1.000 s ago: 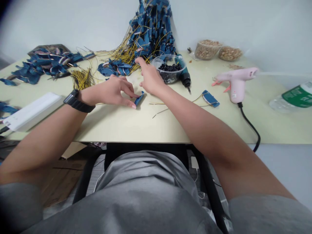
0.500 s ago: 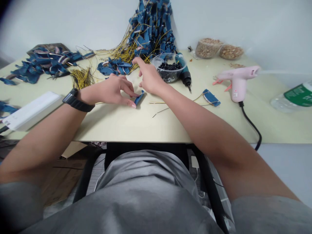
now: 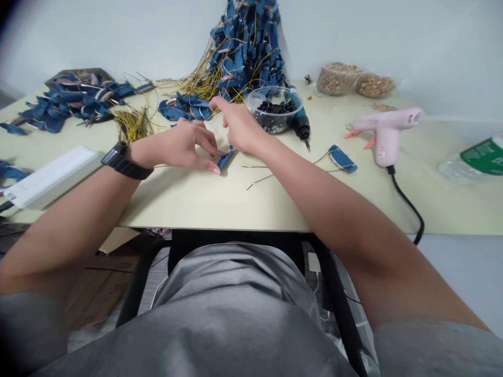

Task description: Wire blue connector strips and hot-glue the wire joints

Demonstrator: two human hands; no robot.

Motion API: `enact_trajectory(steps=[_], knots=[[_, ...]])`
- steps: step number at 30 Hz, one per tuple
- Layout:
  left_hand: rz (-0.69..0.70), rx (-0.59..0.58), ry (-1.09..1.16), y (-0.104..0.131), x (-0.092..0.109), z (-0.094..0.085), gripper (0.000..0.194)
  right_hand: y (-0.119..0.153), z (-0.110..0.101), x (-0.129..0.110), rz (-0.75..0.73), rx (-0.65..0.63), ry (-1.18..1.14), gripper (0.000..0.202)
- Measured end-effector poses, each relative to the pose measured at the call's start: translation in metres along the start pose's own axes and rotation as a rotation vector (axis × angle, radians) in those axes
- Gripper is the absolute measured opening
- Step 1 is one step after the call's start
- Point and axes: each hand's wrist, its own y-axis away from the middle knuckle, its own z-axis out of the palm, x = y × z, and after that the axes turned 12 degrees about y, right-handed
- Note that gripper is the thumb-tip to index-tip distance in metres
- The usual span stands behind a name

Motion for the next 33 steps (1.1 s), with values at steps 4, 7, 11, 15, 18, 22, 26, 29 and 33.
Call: enact_trajectory(steps=[4,7,11,15,18,22,26,29,33], knots=[[0.001,0.006,-0.004,-0.001,-0.001,0.001,0.069,-0.007,0.005,0.006,-0.077,0.018,0.062,0.059],[-0.013,0.003,-0.007,-0.001,0.000,0.001,0.068,-0.010,0.009,0.012,-0.132,0.036,0.097,0.061],[-0.017,-0.006,-0.006,-0.001,0.001,0.000,0.066,-0.010,0.010,0.018,-0.126,0.033,0.062,0.057],[-0.010,-0.012,0.000,0.000,0.001,0.000,0.062,-0.009,0.002,0.022,-0.112,0.102,-0.042,0.044],[-0.006,-0.007,-0.003,-0.001,0.002,0.000,0.063,-0.007,-0.005,0.020,-0.068,0.127,-0.102,0.046],[-0.013,-0.002,-0.016,-0.001,0.002,0.000,0.070,-0.007,-0.004,0.020,-0.033,0.070,-0.183,0.058],[-0.005,-0.005,-0.020,0.000,0.002,-0.001,0.068,-0.013,0.006,0.027,-0.033,0.032,-0.194,0.066],[-0.006,-0.002,-0.021,0.001,0.001,0.000,0.065,-0.016,0.009,0.031,-0.075,0.037,-0.155,0.066],[-0.014,0.005,-0.015,0.000,-0.001,0.000,0.068,-0.019,0.008,0.030,-0.110,0.036,-0.072,0.055]])
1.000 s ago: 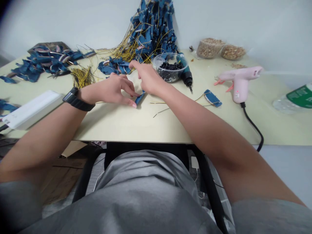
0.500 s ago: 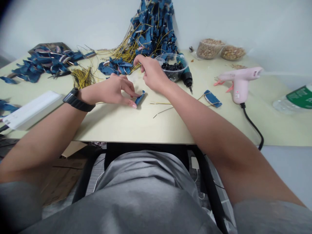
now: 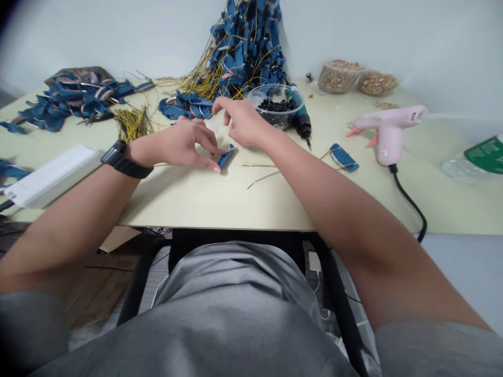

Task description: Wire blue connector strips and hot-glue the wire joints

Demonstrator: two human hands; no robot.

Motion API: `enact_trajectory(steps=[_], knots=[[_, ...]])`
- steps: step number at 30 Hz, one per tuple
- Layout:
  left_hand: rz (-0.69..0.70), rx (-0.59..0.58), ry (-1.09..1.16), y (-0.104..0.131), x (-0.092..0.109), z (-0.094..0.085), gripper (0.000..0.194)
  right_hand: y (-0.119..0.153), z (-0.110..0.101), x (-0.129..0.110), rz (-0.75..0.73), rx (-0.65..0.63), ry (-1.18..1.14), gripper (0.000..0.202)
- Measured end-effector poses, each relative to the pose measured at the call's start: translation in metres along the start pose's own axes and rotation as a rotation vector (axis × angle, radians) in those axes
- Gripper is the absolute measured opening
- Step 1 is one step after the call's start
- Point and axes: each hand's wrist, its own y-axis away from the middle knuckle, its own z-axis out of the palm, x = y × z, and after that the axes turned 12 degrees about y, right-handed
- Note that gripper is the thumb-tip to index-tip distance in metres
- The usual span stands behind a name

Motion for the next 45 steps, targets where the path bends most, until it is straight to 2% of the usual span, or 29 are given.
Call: enact_trajectory(steps=[4,8,13,20,25,31,38,45], knots=[[-0.008,-0.003,0.001,-0.001,0.000,0.000,0.063,-0.005,0.000,-0.002,-0.027,-0.009,0.063,0.040],[-0.006,-0.012,0.006,-0.001,-0.001,0.000,0.057,-0.007,0.001,-0.002,-0.064,-0.016,0.086,0.038],[-0.003,-0.007,0.014,0.000,0.000,0.000,0.059,-0.007,0.004,0.003,-0.080,-0.019,0.034,0.038],[-0.004,-0.023,0.013,-0.001,0.002,-0.001,0.057,-0.005,-0.003,0.002,-0.083,0.041,0.048,0.031],[-0.007,-0.011,0.000,-0.001,0.001,-0.001,0.062,-0.001,-0.008,-0.004,-0.008,0.038,-0.032,0.037],[-0.014,0.005,-0.015,0.000,0.002,0.000,0.065,-0.002,0.002,0.000,0.044,0.015,-0.120,0.044],[-0.020,-0.026,-0.004,0.000,0.004,-0.001,0.070,-0.002,0.004,-0.001,0.057,-0.002,-0.033,0.054],[-0.018,-0.005,-0.009,-0.001,0.004,0.002,0.057,0.002,-0.002,-0.013,0.028,-0.008,-0.067,0.047]])
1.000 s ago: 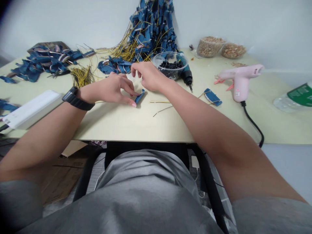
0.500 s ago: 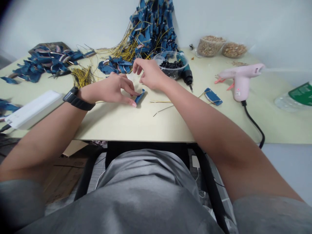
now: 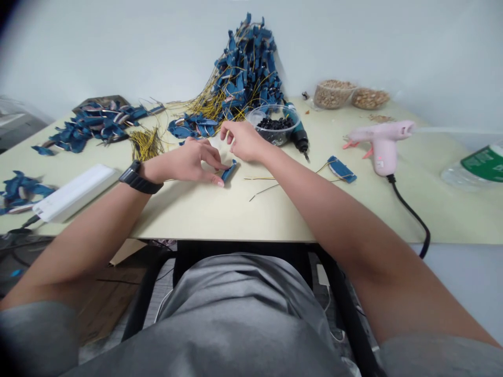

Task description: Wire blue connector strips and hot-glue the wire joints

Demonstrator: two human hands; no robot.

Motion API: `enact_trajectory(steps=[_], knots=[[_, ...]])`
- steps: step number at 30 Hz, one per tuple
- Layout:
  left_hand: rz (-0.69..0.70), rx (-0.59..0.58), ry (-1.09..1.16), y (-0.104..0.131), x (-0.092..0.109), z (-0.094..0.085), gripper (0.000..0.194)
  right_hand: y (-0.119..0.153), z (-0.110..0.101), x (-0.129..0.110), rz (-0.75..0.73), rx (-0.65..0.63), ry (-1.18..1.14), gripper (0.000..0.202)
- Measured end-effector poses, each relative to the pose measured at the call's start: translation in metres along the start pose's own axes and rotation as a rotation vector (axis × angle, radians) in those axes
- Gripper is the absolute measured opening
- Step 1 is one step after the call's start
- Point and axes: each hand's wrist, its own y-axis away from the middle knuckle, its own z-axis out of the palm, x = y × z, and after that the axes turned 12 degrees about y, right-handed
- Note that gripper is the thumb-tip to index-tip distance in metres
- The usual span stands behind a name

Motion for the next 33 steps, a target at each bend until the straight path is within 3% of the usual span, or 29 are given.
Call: enact_trajectory(steps=[4,10,16,26,33], knots=[[-0.028,-0.011,-0.001,0.001,0.005,-0.001,0.054,0.001,0.002,0.000,0.001,-0.009,0.017,0.046],[-0.035,-0.028,0.005,0.001,0.005,-0.002,0.064,-0.004,0.006,0.001,-0.017,0.118,-0.028,0.040],[0.003,-0.013,0.011,0.000,0.002,-0.001,0.056,-0.005,0.011,0.001,0.039,0.029,-0.156,0.047],[-0.005,-0.021,0.015,0.001,0.003,-0.002,0.055,-0.020,0.007,0.002,0.036,-0.025,-0.015,0.050],[-0.017,-0.030,0.022,0.001,0.004,-0.003,0.060,-0.012,0.011,-0.001,0.023,0.016,-0.013,0.048]])
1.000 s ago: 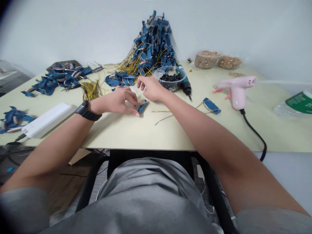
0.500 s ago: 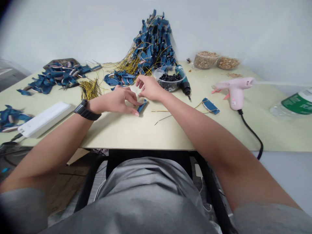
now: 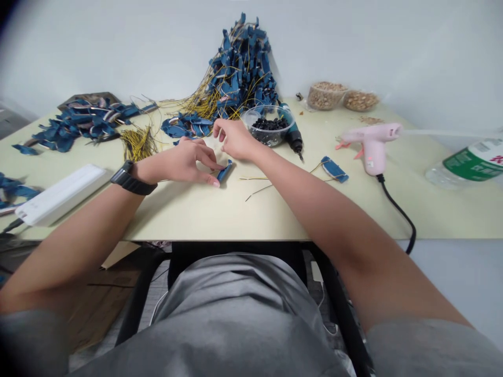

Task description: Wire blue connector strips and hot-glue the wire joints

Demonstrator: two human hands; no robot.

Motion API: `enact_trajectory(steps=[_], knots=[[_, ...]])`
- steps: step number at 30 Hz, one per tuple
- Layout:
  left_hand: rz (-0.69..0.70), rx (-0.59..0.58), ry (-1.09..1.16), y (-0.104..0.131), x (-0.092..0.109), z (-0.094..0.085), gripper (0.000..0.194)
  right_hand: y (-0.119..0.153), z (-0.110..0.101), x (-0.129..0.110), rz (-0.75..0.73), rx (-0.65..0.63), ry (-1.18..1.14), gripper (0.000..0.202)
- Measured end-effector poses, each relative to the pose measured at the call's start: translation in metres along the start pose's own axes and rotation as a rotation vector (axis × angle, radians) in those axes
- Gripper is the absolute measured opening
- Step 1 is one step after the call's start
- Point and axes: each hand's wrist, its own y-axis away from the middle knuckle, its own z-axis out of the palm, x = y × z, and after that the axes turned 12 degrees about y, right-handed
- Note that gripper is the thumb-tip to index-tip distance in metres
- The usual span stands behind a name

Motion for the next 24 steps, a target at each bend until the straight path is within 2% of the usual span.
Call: enact_trajectory(steps=[9,13,17,24], knots=[[0.019,0.008,0.011,0.001,0.001,-0.001,0.061,-0.005,-0.002,0.009,0.006,0.093,-0.121,0.044],[0.009,0.006,0.007,0.001,-0.001,0.000,0.058,-0.005,0.000,0.008,0.014,0.067,-0.106,0.047],[-0.008,0.010,-0.009,0.000,-0.003,0.000,0.065,0.000,0.002,0.004,0.029,0.013,-0.092,0.047],[0.008,0.019,-0.008,-0.001,-0.005,0.001,0.066,0.003,-0.002,-0.004,0.011,-0.018,0.032,0.047]])
